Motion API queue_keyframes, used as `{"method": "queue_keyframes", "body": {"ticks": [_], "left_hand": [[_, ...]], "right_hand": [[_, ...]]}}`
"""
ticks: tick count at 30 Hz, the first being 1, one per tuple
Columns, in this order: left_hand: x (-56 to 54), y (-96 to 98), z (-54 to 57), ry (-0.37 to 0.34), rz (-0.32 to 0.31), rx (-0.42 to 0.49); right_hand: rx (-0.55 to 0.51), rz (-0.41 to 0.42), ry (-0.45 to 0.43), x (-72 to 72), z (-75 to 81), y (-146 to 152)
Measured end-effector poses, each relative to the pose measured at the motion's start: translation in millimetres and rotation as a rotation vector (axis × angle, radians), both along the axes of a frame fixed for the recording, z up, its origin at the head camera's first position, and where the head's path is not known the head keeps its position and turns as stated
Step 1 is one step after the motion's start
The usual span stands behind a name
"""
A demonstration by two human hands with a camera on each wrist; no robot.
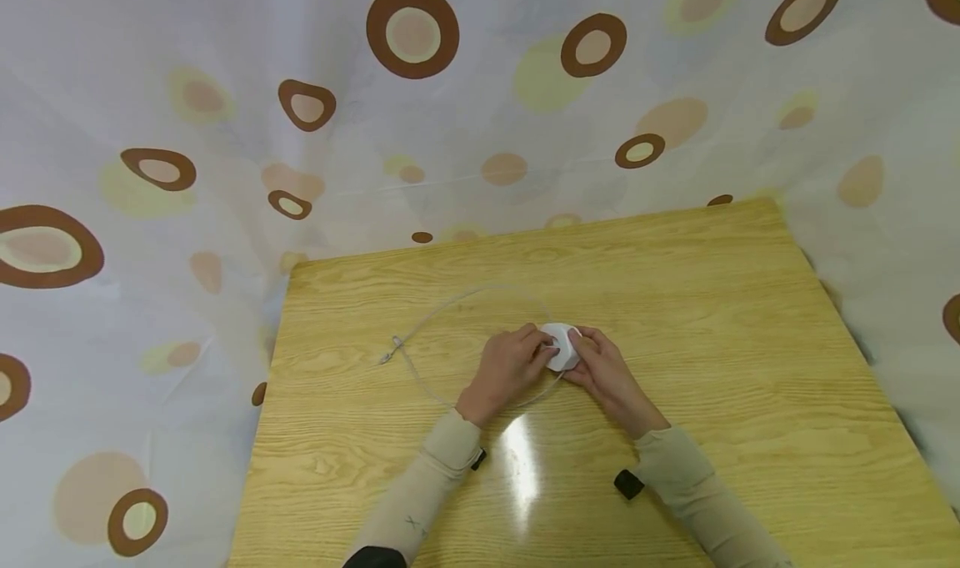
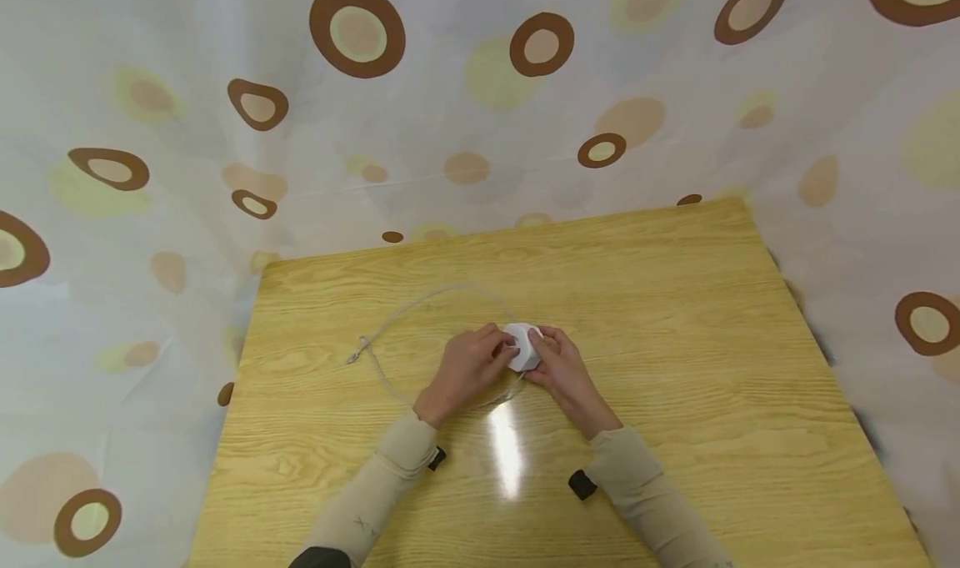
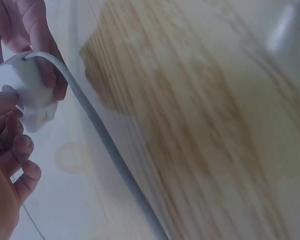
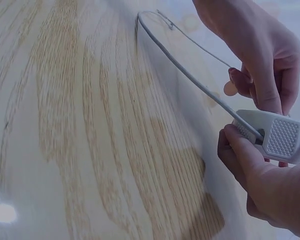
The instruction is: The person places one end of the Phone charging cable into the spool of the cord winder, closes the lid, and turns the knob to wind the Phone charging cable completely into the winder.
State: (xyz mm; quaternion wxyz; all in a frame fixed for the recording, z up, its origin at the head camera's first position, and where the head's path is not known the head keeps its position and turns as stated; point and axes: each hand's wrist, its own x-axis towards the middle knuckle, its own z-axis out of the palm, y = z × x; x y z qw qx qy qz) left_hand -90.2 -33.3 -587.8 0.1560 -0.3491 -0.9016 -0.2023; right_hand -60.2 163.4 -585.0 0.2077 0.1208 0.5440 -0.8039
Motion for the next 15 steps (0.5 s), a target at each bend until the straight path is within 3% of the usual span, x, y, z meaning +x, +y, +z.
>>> {"method": "queue_keyframes", "body": {"ticks": [3,5,7,9,12,15], "left_hand": [[2.7,5.1,-1.7,-0.019,0.054,0.012],[5.0,9.1,0.1,-0.091,0.107,0.029],[6.5,14.1,2.8,-0.24,0.172,0.074],[7.5,18.8,6.4,-0.441,0.247,0.167],[6.9,24.8,11.5,-0.72,0.364,0.362],[4.9,28.4,14.9,-0.939,0.422,0.606]], "right_hand": [[-0.001,-0.011,0.001,0.9,-0.4,-1],[-0.002,-0.02,-0.003,1.3,-1.1,-2],[-0.001,-0.036,-0.013,1.8,-1.7,-4],[-0.001,-0.061,-0.028,2.3,-1.8,-6],[0.011,-0.083,-0.043,2.6,-0.6,-9],[0.036,-0.1,-0.042,2.4,1.4,-11]]}}
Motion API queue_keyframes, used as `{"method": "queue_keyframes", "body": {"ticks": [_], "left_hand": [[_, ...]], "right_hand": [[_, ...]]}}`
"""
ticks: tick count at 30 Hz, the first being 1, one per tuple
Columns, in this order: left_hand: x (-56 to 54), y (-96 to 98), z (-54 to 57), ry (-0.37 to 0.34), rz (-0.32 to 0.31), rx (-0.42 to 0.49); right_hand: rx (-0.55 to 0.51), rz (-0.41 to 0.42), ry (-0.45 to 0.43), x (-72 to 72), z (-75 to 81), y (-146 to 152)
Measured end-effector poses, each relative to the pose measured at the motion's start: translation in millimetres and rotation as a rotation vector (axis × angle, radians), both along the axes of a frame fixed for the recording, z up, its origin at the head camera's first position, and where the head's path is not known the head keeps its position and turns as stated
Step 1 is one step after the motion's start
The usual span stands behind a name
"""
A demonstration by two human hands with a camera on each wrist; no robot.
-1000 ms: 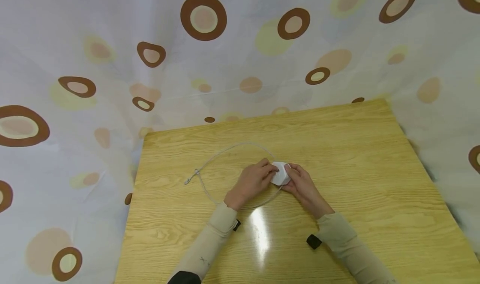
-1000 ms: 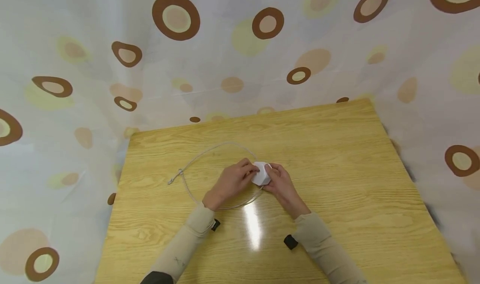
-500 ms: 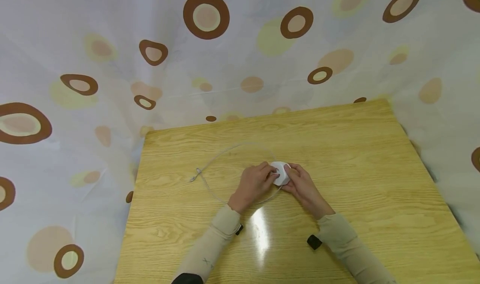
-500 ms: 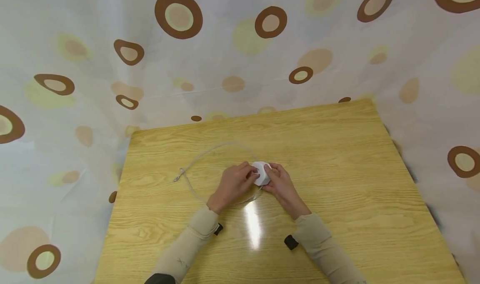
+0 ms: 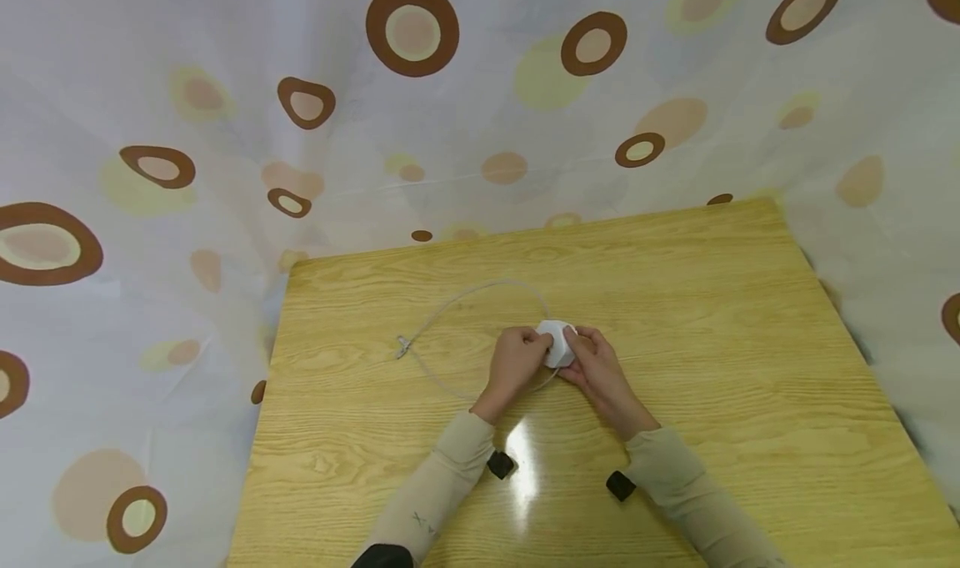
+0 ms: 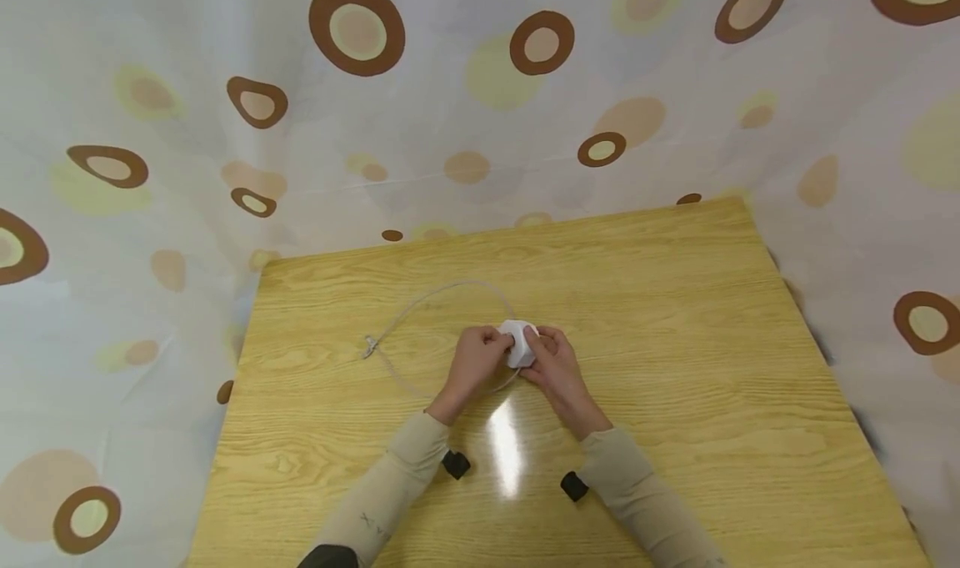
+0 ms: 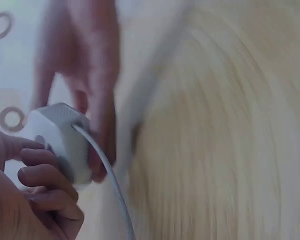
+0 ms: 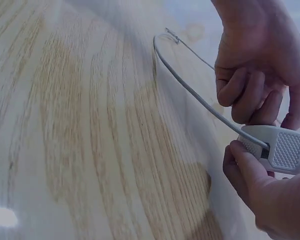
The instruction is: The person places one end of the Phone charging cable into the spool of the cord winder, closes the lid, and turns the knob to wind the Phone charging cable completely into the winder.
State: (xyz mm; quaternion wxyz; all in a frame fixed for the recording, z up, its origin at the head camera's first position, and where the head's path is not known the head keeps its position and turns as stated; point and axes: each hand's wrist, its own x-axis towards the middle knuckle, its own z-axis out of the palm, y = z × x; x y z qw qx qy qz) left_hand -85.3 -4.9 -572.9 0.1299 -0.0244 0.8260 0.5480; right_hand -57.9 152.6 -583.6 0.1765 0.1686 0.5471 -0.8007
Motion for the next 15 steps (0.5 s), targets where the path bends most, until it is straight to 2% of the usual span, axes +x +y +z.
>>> {"method": "queue_keyframes", "body": {"ticks": [3,4,6,9,13,15], "left_hand": [[-2.3,-0.7,1.9,-0.129,0.07,0.212],[-2.5,-0.8,1.7,-0.153,0.077,0.252],[-2.7,-2.5,1.0,-0.148,0.047,0.257],[-1.7,-8.1,0.4,-0.039,-0.058,0.111],[-0.6,-17.4,-2.9,0.197,-0.208,-0.152],[-0.4,-22.0,-3.5,0.34,-0.285,-0.286]], "right_hand": [[0.023,0.002,0.005,-0.9,1.9,-1],[0.022,0.0,0.005,-1.1,2.0,0],[0.014,0.015,0.003,-1.3,1.0,3],[-0.016,0.025,-0.009,-1.6,-1.1,6],[-0.036,0.025,-0.028,-1.6,-2.5,8],[-0.035,0.033,-0.031,-1.6,-2.5,9]]}}
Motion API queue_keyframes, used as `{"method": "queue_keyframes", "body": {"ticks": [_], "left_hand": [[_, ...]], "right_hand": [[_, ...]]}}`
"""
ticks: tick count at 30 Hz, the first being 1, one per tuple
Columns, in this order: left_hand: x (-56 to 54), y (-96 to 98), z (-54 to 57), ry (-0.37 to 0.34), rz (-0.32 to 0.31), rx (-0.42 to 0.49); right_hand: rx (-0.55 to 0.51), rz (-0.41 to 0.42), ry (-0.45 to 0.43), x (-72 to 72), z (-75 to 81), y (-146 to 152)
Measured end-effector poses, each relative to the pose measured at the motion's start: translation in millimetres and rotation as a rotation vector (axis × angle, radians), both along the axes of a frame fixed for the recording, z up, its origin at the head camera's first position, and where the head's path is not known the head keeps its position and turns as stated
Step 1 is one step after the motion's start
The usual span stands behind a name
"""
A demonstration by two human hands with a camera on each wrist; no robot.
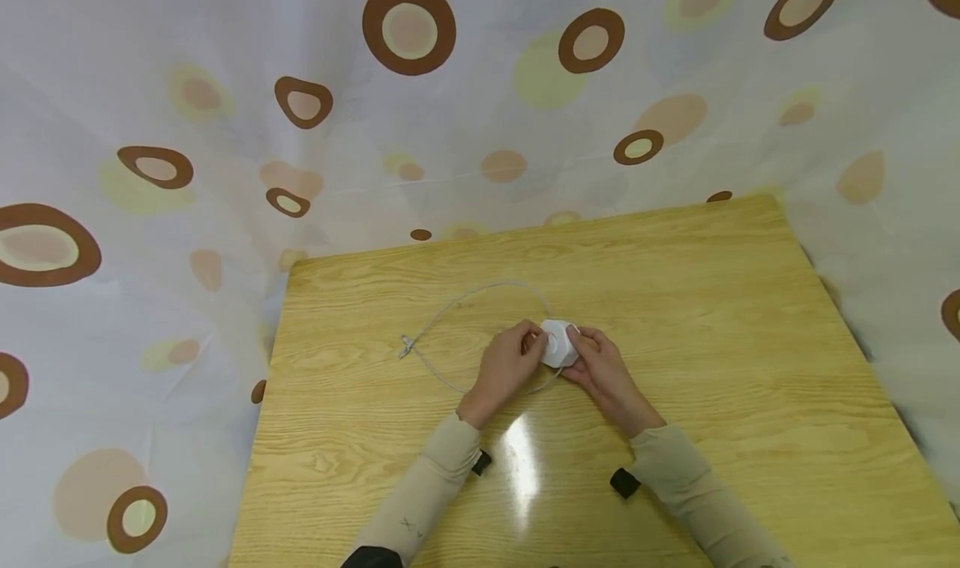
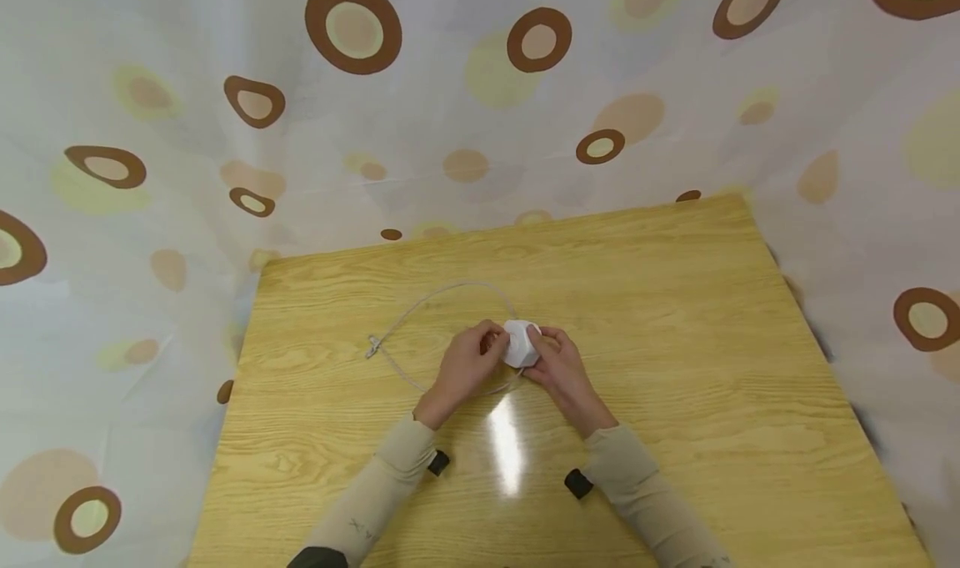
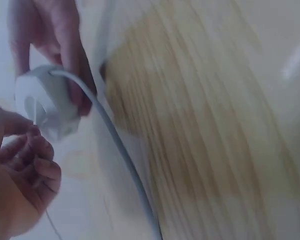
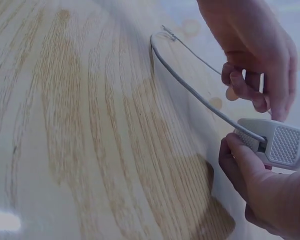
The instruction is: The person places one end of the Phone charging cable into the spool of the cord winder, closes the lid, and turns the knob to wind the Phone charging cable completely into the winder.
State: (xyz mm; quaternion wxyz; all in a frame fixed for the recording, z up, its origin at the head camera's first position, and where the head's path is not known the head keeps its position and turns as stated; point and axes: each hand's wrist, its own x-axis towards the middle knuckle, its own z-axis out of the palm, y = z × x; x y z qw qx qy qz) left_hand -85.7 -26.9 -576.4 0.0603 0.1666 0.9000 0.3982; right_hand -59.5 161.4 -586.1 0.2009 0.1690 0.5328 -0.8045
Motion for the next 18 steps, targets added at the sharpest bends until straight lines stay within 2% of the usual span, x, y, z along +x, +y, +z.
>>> {"method": "queue_keyframes", "body": {"ticks": [3,5,8,11,13,18], "left_hand": [[1.1,-9.5,-0.4,0.23,-0.129,-0.162],[-0.5,-13.6,0.4,0.368,-0.214,-0.224],[-3.7,-17.3,-0.1,0.509,-0.293,-0.277],[-6.1,-18.3,-2.3,0.578,-0.313,-0.297],[-6.5,-17.7,-3.6,0.597,-0.308,-0.29],[-1.4,-12.0,-4.3,0.579,-0.251,-0.27]], "right_hand": [[-0.005,0.012,0.001,1.3,-1.7,0],[-0.014,0.022,0.002,1.5,-2.1,0],[-0.025,0.039,0.004,2.2,-2.5,0],[-0.025,0.047,0.008,3.1,-2.2,0],[-0.014,0.049,0.017,3.6,-1.9,1],[0.001,0.058,0.03,4.6,-1.6,2]]}}
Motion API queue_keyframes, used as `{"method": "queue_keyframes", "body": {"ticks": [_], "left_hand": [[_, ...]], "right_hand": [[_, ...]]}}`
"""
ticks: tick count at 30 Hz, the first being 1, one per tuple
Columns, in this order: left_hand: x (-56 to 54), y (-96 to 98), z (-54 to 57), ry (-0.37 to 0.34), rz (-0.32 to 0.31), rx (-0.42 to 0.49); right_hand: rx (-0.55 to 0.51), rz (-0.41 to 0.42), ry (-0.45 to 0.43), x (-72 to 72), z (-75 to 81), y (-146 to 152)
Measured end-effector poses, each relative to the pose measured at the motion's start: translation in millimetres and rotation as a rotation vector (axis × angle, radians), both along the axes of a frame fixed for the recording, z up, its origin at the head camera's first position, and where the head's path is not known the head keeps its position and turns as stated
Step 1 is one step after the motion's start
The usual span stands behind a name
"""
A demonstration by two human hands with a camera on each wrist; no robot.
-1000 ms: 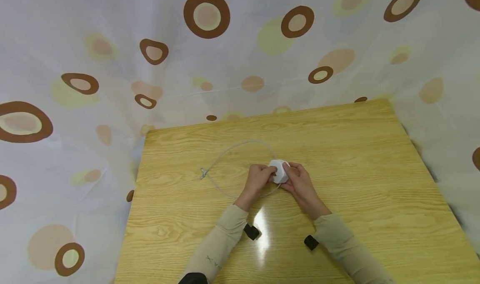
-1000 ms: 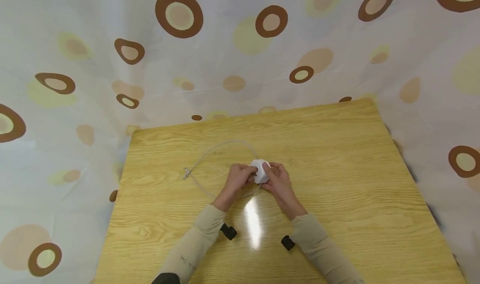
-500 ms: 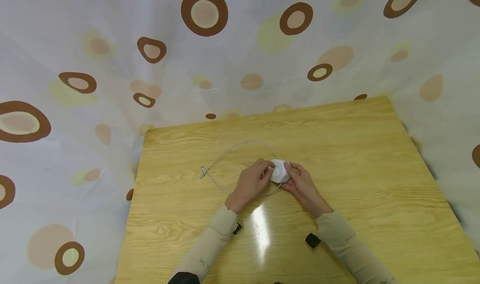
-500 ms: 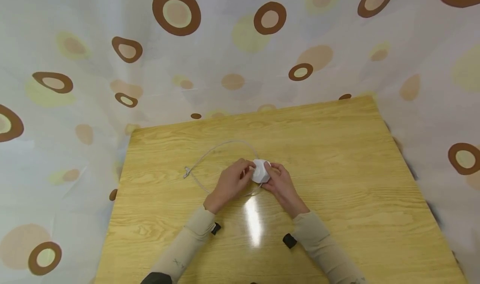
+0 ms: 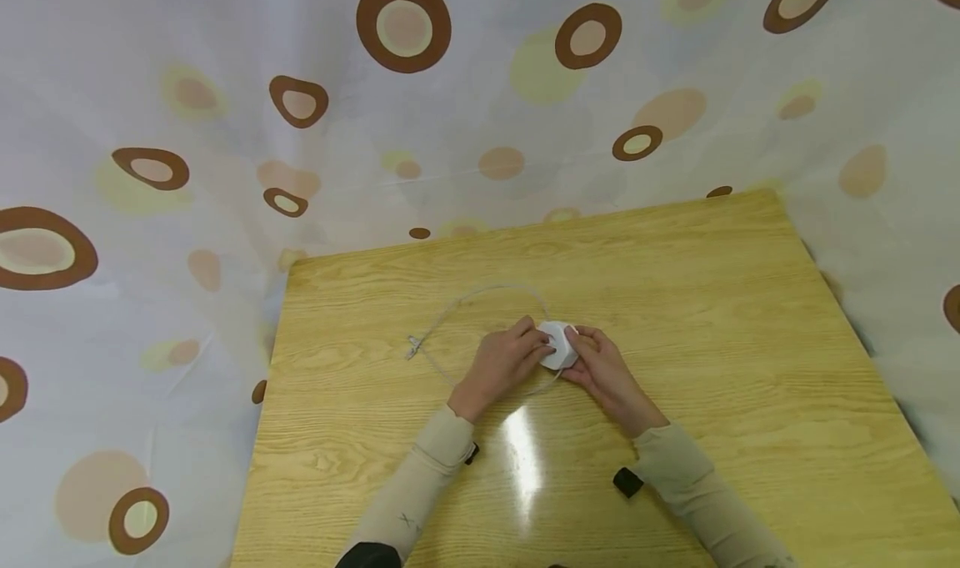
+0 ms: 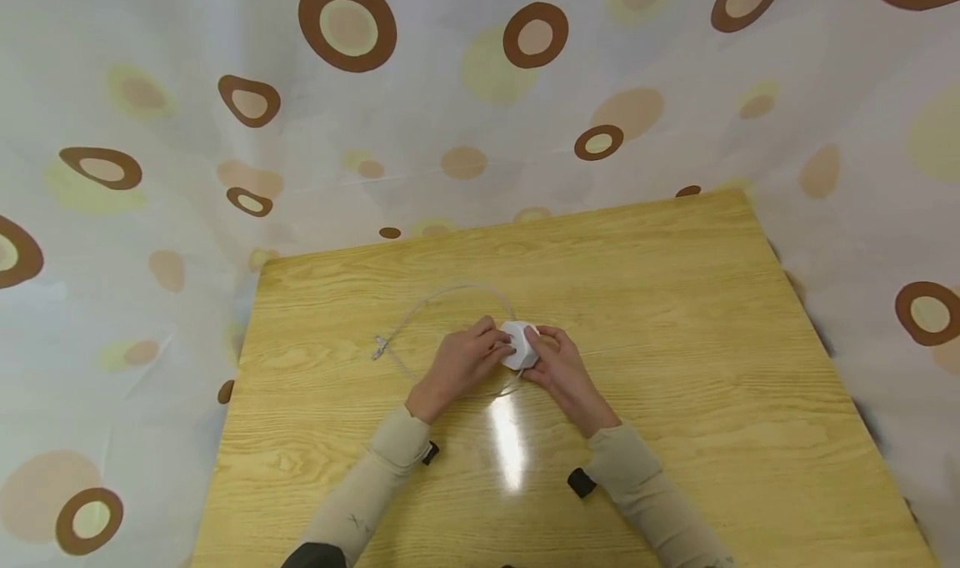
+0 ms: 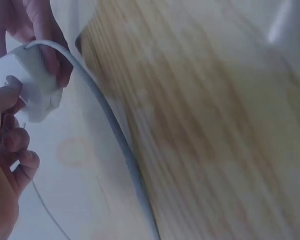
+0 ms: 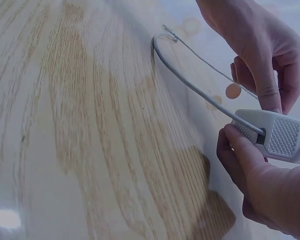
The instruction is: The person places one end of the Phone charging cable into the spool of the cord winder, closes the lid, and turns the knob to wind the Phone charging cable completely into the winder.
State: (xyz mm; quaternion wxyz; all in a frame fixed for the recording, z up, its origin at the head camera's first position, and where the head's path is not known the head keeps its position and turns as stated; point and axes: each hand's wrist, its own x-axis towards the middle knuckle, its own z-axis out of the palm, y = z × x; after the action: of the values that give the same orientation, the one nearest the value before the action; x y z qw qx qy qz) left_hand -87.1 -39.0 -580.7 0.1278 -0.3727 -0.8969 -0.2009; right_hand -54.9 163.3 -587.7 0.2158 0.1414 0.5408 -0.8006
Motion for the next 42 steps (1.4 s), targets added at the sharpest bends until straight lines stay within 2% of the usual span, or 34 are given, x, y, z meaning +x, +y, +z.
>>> {"method": "queue_keyframes", "body": {"ticks": [3,5,6,8,10,12,14,15,17,18,21,24,26,28,30,33,42], "left_hand": [[5.9,7.8,1.0,-0.077,0.08,-0.007],[9.0,14.8,2.2,-0.189,0.164,0.011],[10.4,18.2,3.3,-0.272,0.215,0.036],[11.7,24.6,5.1,-0.466,0.317,0.141],[11.5,29.5,7.1,-0.65,0.406,0.288],[10.5,32.1,8.8,-0.799,0.456,0.438],[9.7,32.1,8.9,-0.878,0.458,0.53],[9.5,31.0,9.3,-0.884,0.446,0.546],[9.1,26.7,8.0,-0.84,0.406,0.523],[9.2,23.7,7.5,-0.788,0.377,0.487],[9.9,10.7,5.7,-0.561,0.267,0.315],[8.9,-2.2,5.1,-0.338,0.124,0.164],[6.6,-8.0,4.0,-0.222,0.033,0.098],[3.6,-10.7,2.5,-0.133,-0.031,0.053],[0.9,-11.3,1.1,-0.073,-0.069,0.035],[-1.5,-10.6,-1.1,-0.014,-0.084,0.017],[-1.0,-10.2,-3.8,0.072,-0.048,0.022]], "right_hand": [[-0.005,-0.008,-0.012,0.5,-0.8,0],[-0.007,-0.018,-0.023,0.7,-1.5,-1],[-0.008,-0.026,-0.029,0.8,-1.7,-2],[-0.007,-0.033,-0.027,0.6,-1.8,-3],[0.001,-0.036,-0.023,0.0,-1.3,-5],[0.001,-0.047,-0.025,-0.9,-1.2,-6],[0.004,-0.049,-0.03,-1.3,-1.3,-6],[-0.001,-0.054,-0.036,-1.6,-1.7,-6],[-0.01,-0.063,-0.043,-1.9,-1.8,-4],[-0.014,-0.065,-0.043,-1.9,-1.7,-4],[-0.025,-0.049,-0.038,-1.6,-1.1,-1],[-0.03,-0.039,-0.035,-1.1,-0.9,0],[-0.031,-0.032,-0.031,-0.7,-1.1,0],[-0.034,-0.027,-0.028,-0.4,-2.0,0],[-0.038,-0.016,-0.025,-0.4,-3.0,-1],[-0.031,0.002,-0.026,-0.5,-4.2,-1],[-0.018,0.038,-0.023,-0.9,0.5,-3]]}}
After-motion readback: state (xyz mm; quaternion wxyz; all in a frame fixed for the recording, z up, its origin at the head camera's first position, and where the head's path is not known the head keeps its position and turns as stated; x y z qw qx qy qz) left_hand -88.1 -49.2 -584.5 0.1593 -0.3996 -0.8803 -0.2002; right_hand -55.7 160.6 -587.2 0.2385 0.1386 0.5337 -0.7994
